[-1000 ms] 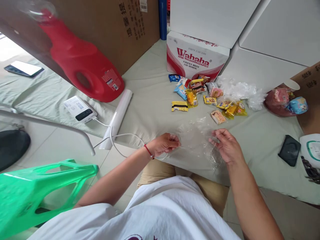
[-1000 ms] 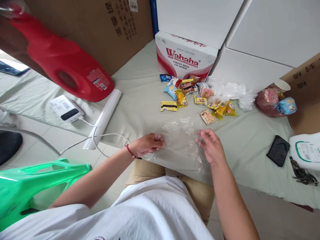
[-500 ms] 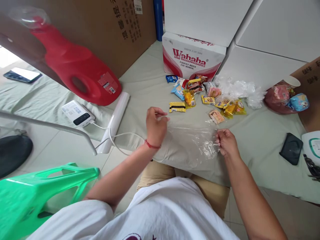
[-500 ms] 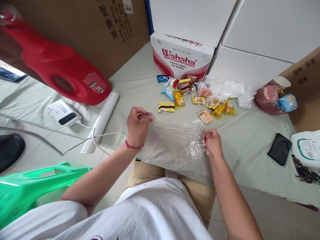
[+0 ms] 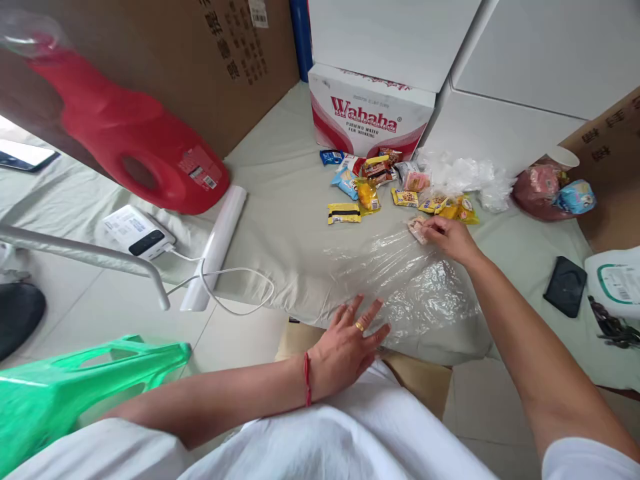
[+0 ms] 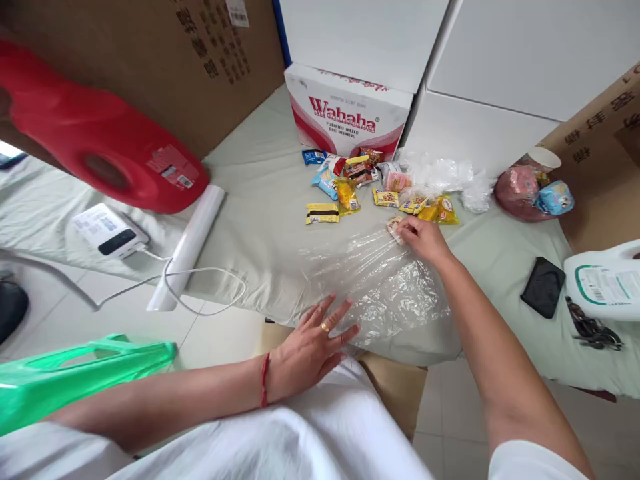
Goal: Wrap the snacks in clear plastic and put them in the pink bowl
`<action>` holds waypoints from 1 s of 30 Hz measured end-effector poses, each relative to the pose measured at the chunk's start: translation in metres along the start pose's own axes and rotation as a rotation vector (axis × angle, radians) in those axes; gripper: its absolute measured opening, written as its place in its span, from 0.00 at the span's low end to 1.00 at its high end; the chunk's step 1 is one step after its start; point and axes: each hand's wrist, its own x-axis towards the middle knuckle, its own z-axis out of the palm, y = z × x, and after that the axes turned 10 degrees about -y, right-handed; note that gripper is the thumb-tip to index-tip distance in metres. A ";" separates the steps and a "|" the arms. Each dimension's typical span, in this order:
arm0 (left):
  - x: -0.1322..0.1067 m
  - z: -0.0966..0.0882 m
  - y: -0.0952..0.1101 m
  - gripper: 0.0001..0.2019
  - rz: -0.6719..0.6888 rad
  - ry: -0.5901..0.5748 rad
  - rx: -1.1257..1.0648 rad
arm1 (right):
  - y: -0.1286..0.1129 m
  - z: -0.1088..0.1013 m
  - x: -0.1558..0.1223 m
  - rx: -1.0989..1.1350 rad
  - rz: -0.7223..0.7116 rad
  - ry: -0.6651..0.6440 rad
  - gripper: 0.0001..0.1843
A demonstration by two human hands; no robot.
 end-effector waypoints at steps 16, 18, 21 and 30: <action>0.138 -0.021 -0.090 0.23 0.054 0.122 0.130 | -0.005 0.098 -0.153 -0.461 -0.360 -0.132 0.26; 0.126 -0.014 -0.098 0.24 -0.053 0.101 0.133 | 0.006 0.081 -0.156 -0.364 -0.353 -0.198 0.22; 0.103 -0.007 -0.097 0.26 -0.150 0.120 0.140 | 0.011 0.042 -0.134 -0.259 -0.213 -0.047 0.18; 0.085 -0.001 -0.082 0.28 -0.362 0.096 0.150 | -0.010 0.014 0.018 -0.706 0.252 0.037 0.21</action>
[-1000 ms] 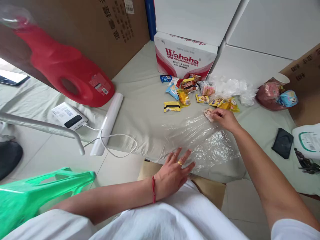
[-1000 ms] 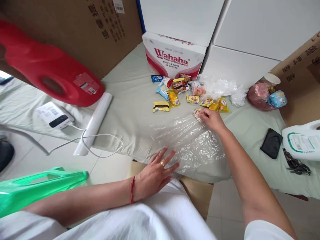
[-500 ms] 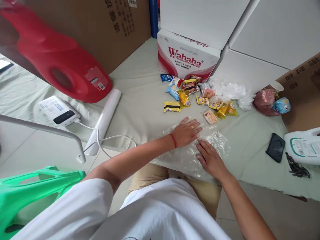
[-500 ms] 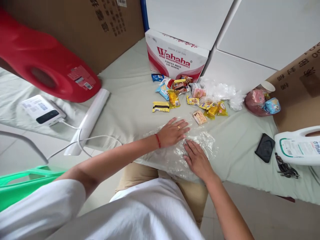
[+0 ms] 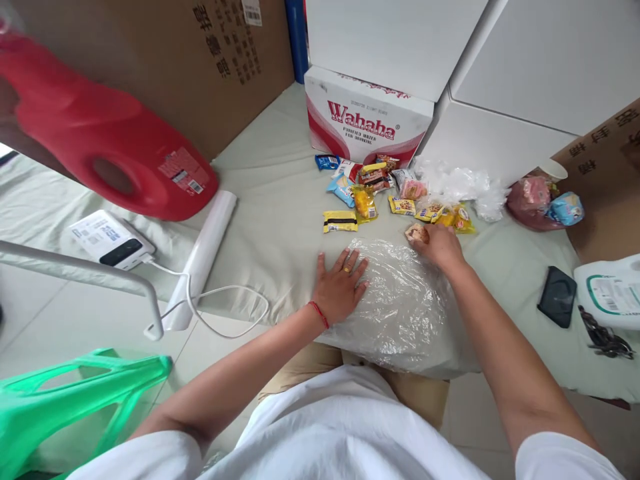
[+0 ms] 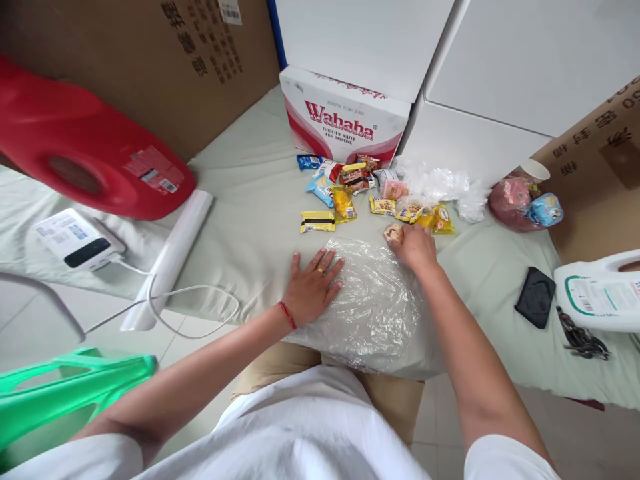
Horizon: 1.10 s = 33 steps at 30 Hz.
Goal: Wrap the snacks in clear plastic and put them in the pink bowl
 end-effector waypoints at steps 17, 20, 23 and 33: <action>-0.002 -0.003 -0.003 0.26 0.020 0.045 -0.092 | -0.041 0.035 -0.101 0.270 -0.539 0.002 0.25; -0.002 -0.003 -0.003 0.26 0.028 0.052 -0.104 | -0.028 0.010 -0.041 0.203 -0.445 0.123 0.22; -0.002 -0.003 -0.003 0.26 0.017 0.057 -0.102 | -0.024 -0.007 0.032 0.020 -0.383 0.131 0.27; -0.003 -0.004 -0.004 0.25 0.015 0.042 -0.097 | -0.031 -0.008 0.069 0.030 -0.248 0.257 0.27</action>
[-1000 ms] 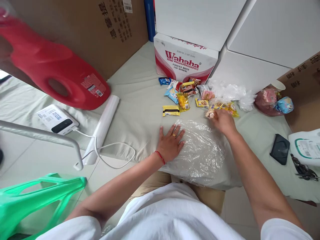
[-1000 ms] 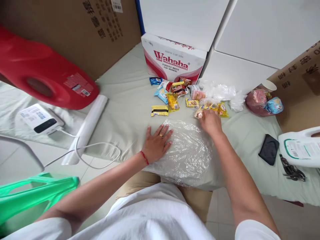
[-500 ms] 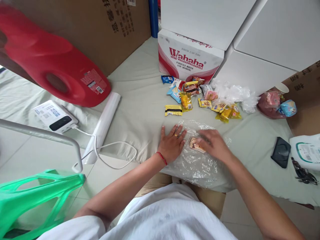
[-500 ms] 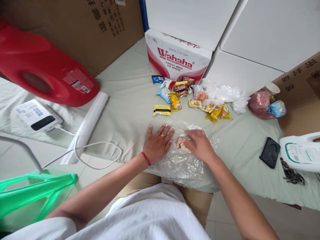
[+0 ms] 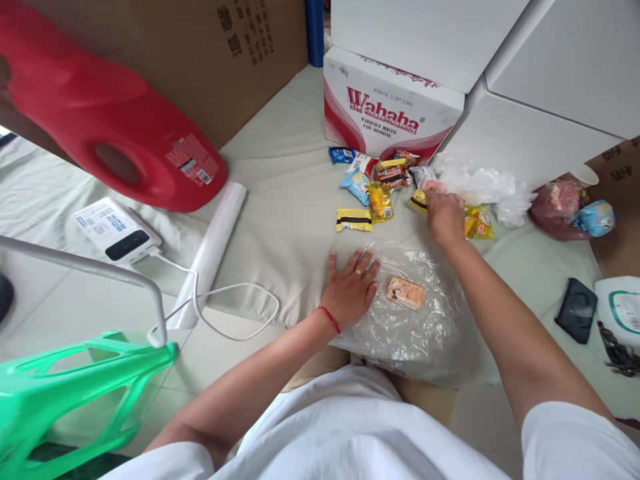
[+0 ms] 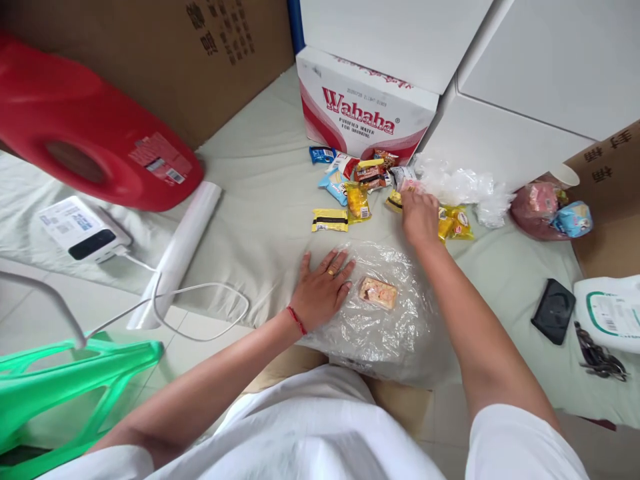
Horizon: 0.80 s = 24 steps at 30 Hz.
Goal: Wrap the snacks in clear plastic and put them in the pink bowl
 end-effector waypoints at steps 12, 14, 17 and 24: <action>0.001 0.000 0.000 0.25 0.012 0.004 -0.005 | -0.044 -0.018 -0.164 0.714 -0.043 -0.234 0.22; 0.000 0.000 0.001 0.25 0.013 0.012 0.000 | -0.047 -0.008 -0.168 0.534 -0.066 -0.135 0.22; 0.000 0.000 0.001 0.25 0.016 0.022 0.010 | -0.048 -0.007 -0.170 0.416 -0.067 -0.011 0.21; 0.002 0.002 -0.001 0.25 -0.002 0.014 -0.012 | -0.062 -0.012 -0.177 0.358 -0.325 -0.151 0.24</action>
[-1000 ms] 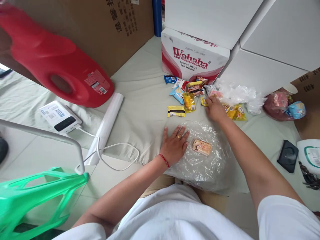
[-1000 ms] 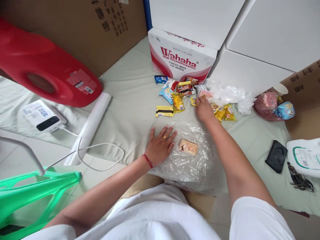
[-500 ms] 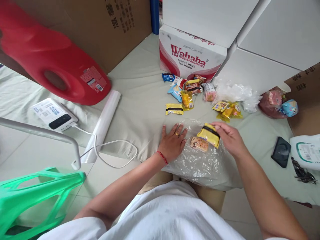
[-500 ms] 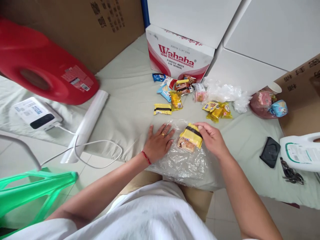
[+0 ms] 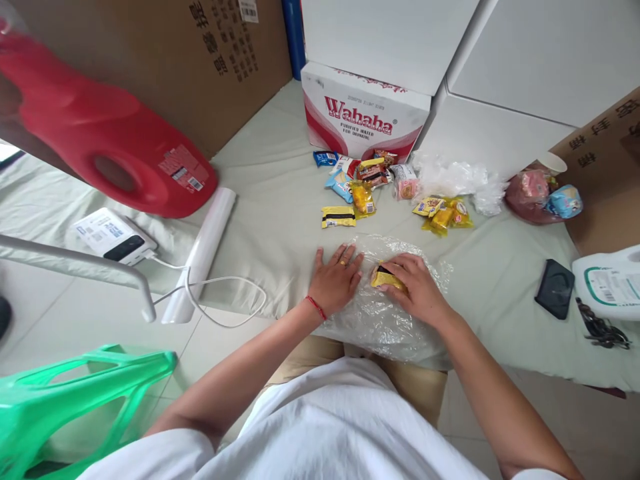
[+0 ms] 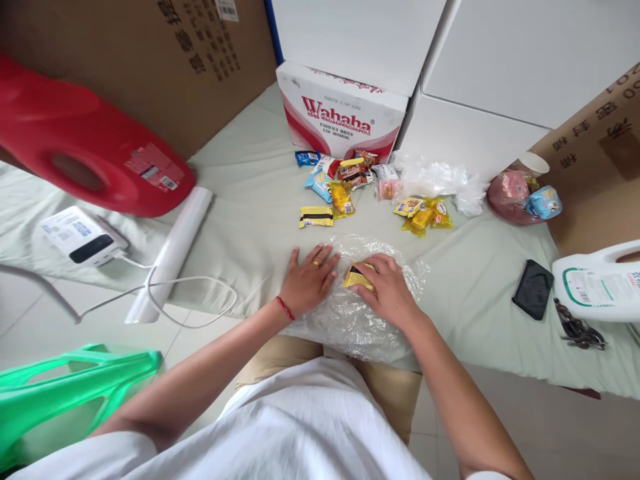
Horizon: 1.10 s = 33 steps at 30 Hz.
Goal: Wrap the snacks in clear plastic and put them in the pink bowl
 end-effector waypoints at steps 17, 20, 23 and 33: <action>-0.094 -0.013 -0.063 0.13 0.657 -0.118 -0.112 | -0.020 0.067 -0.154 -0.132 -0.111 0.004 0.26; -0.081 -0.028 -0.067 0.13 0.628 -0.202 -0.251 | -0.016 0.056 -0.141 0.030 -0.089 0.056 0.18; -0.057 -0.054 -0.069 0.15 0.537 -0.325 -0.382 | -0.011 0.026 -0.125 0.241 0.008 0.041 0.13; 0.067 -0.091 -0.062 0.09 0.253 -0.372 -0.542 | 0.036 -0.030 -0.064 0.421 0.479 0.105 0.26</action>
